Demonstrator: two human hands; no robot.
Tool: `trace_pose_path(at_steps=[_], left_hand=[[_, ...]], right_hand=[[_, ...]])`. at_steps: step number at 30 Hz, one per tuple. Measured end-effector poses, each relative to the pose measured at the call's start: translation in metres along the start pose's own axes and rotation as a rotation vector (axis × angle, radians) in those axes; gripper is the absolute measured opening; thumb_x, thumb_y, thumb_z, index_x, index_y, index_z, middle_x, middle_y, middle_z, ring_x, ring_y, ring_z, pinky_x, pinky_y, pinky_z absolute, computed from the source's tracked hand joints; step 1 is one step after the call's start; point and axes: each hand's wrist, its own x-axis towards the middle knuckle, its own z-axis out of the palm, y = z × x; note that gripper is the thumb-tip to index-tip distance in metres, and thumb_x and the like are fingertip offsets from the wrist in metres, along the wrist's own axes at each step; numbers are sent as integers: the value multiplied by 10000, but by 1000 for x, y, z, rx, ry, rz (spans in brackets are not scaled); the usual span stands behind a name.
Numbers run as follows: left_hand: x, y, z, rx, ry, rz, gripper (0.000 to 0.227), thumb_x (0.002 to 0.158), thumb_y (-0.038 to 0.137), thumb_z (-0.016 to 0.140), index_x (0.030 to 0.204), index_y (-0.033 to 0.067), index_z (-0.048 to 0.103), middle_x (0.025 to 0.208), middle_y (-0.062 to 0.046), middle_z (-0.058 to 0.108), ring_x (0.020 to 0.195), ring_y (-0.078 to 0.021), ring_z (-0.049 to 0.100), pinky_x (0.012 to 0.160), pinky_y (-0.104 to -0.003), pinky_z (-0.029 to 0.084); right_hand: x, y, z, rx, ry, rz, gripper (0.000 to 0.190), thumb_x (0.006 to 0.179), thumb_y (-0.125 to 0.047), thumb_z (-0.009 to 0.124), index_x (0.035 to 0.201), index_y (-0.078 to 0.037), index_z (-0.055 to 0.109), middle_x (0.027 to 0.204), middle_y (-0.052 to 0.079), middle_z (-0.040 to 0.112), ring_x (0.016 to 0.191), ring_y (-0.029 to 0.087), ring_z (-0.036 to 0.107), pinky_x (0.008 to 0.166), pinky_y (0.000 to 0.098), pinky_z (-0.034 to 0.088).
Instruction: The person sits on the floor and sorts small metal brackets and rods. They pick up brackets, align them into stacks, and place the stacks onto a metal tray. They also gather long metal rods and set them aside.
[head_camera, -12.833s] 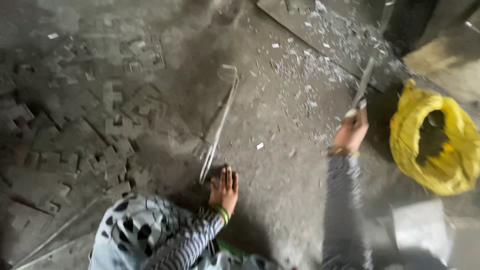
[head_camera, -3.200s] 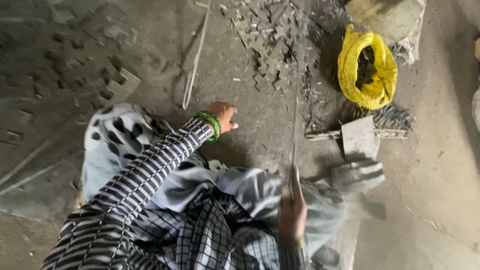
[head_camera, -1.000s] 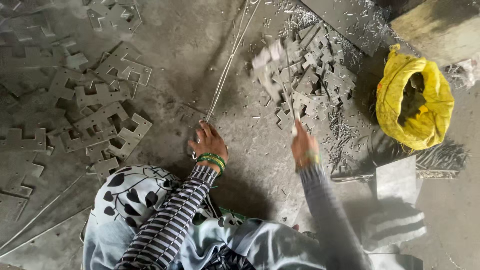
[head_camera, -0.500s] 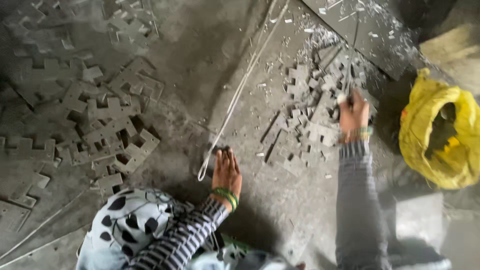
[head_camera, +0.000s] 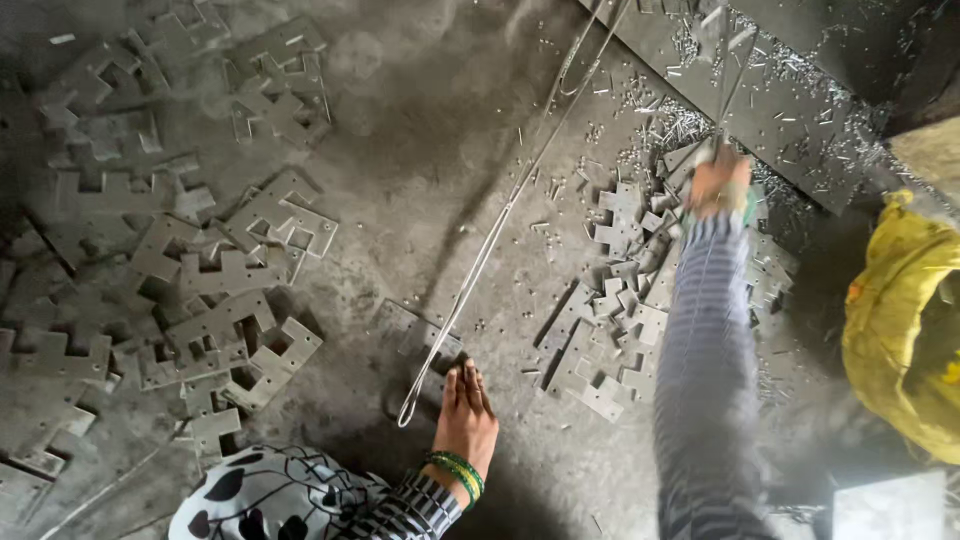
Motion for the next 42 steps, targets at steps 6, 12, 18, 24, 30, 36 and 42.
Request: trace_pose_path(at_steps=[6,12,18,24,30,36,42], left_hand=[[1,1,5,20,1,-29,570,1001,181,429,1472,-135,379,1576,-344,293,1443,-443,353,1206,-535,206],[3,2,26,16,118,-79,566,991,185,432,1470,-115,403,1579,-296,343,1414,-401,411,1174,-506,292],[10,6,34,2,135,-85,556,986,184,439,1462,-103,423,1567,-290,367,1414,-407,411,1161,-504,314],[19,9,42,-31,145,-127,520,1014,185,428,1457,-86,448,1573,-276,369,1428,-423,407,1173,-535,327],[11,4,44,-9,167,-100,553,999,184,449,1478,-91,427,1610,-281,324,1427,-410,394,1123,-510,373],[14,0,39,-142,197,-118,562,991,165,454,1493,-79,394,1637,-241,288,1456,-382,365,1121,-486,387],[16,-1,54,-36,271,-78,528,1009,145,476,1484,-82,438,1606,-263,363,1423,-382,441,1079,-449,464]], right_hand=[[-283,102,-2,-84,248,-244,441,837,49,576,1253,12,718,959,227,741,827,318,712,686,392,531],[-342,110,-24,240,285,-29,369,1021,-54,553,1373,-31,660,804,184,655,670,276,623,581,404,452],[-178,88,-72,-90,321,177,484,931,-56,502,1372,-198,642,1043,226,720,813,309,729,705,445,614],[-287,136,-34,-314,269,63,426,953,-116,521,1357,-160,646,981,244,713,801,382,717,684,489,580],[-464,100,-17,62,238,191,486,932,-75,520,1399,-154,629,709,164,689,562,257,643,529,439,501],[-542,84,-37,134,454,-70,495,938,-44,541,1426,-81,621,682,131,676,517,159,583,482,346,472],[-349,178,-96,53,489,226,372,1027,-117,448,1332,-57,653,892,128,726,601,159,652,502,317,541]])
